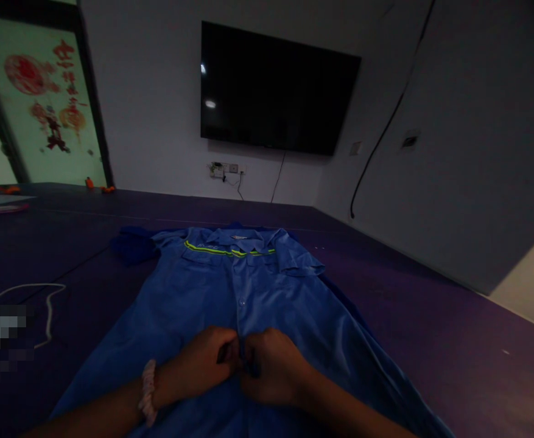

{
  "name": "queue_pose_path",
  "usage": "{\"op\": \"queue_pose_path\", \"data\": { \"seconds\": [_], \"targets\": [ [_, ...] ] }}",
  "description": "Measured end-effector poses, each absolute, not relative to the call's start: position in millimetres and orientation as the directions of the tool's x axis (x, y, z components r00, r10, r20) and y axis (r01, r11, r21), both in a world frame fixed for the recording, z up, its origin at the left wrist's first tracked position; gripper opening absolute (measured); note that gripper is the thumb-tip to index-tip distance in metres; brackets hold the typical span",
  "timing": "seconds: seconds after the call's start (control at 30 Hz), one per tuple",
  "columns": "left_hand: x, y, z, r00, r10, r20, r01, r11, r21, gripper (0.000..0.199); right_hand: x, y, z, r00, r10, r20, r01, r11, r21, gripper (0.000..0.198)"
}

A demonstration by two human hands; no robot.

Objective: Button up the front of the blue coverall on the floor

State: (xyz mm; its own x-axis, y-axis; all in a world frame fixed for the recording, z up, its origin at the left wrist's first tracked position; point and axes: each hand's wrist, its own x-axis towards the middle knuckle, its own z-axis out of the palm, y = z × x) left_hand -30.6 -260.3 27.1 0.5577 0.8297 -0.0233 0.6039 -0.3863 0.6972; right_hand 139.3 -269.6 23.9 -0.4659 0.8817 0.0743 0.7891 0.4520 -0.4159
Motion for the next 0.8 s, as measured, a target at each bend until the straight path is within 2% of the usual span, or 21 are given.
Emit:
{"op": "queue_pose_path", "data": {
  "seconds": [0.17, 0.27, 0.37, 0.47, 0.53, 0.67, 0.8],
  "targets": [
    [-31, -259, 27, 0.550, 0.835, -0.019, 0.576, -0.363, 0.732, 0.010, 143, -262, 18, -0.436, 0.899, 0.050, 0.663, 0.358, -0.657, 0.003],
    [-33, -259, 29, 0.571, 0.821, -0.024, 0.570, -0.375, 0.731, 0.009, 145, -256, 16, -0.419, 0.908, -0.021, 0.541, 0.231, -0.809, 0.003],
    [-34, -260, 31, 0.605, 0.795, -0.055, 0.571, -0.384, 0.725, 0.009, 146, -250, 15, -0.401, 0.909, -0.116, 0.428, 0.073, -0.901, 0.002],
    [-35, -260, 33, 0.608, 0.792, -0.057, 0.581, -0.395, 0.712, 0.011, 146, -247, 18, -0.375, 0.897, -0.233, 0.360, -0.091, -0.929, 0.004],
    [-35, -260, 34, 0.606, 0.794, -0.052, 0.587, -0.402, 0.703, 0.009, 145, -246, 20, -0.376, 0.884, -0.279, 0.344, -0.146, -0.928, 0.008],
    [-35, -260, 35, 0.613, 0.789, -0.044, 0.583, -0.414, 0.699, 0.003, 145, -245, 20, -0.402, 0.876, -0.266, 0.292, -0.153, -0.944, 0.010],
    [-36, -260, 31, 0.623, 0.782, -0.018, 0.580, -0.446, 0.682, 0.009, 147, -246, 18, -0.412, 0.872, -0.265, 0.279, -0.156, -0.947, 0.007]
  ]
}}
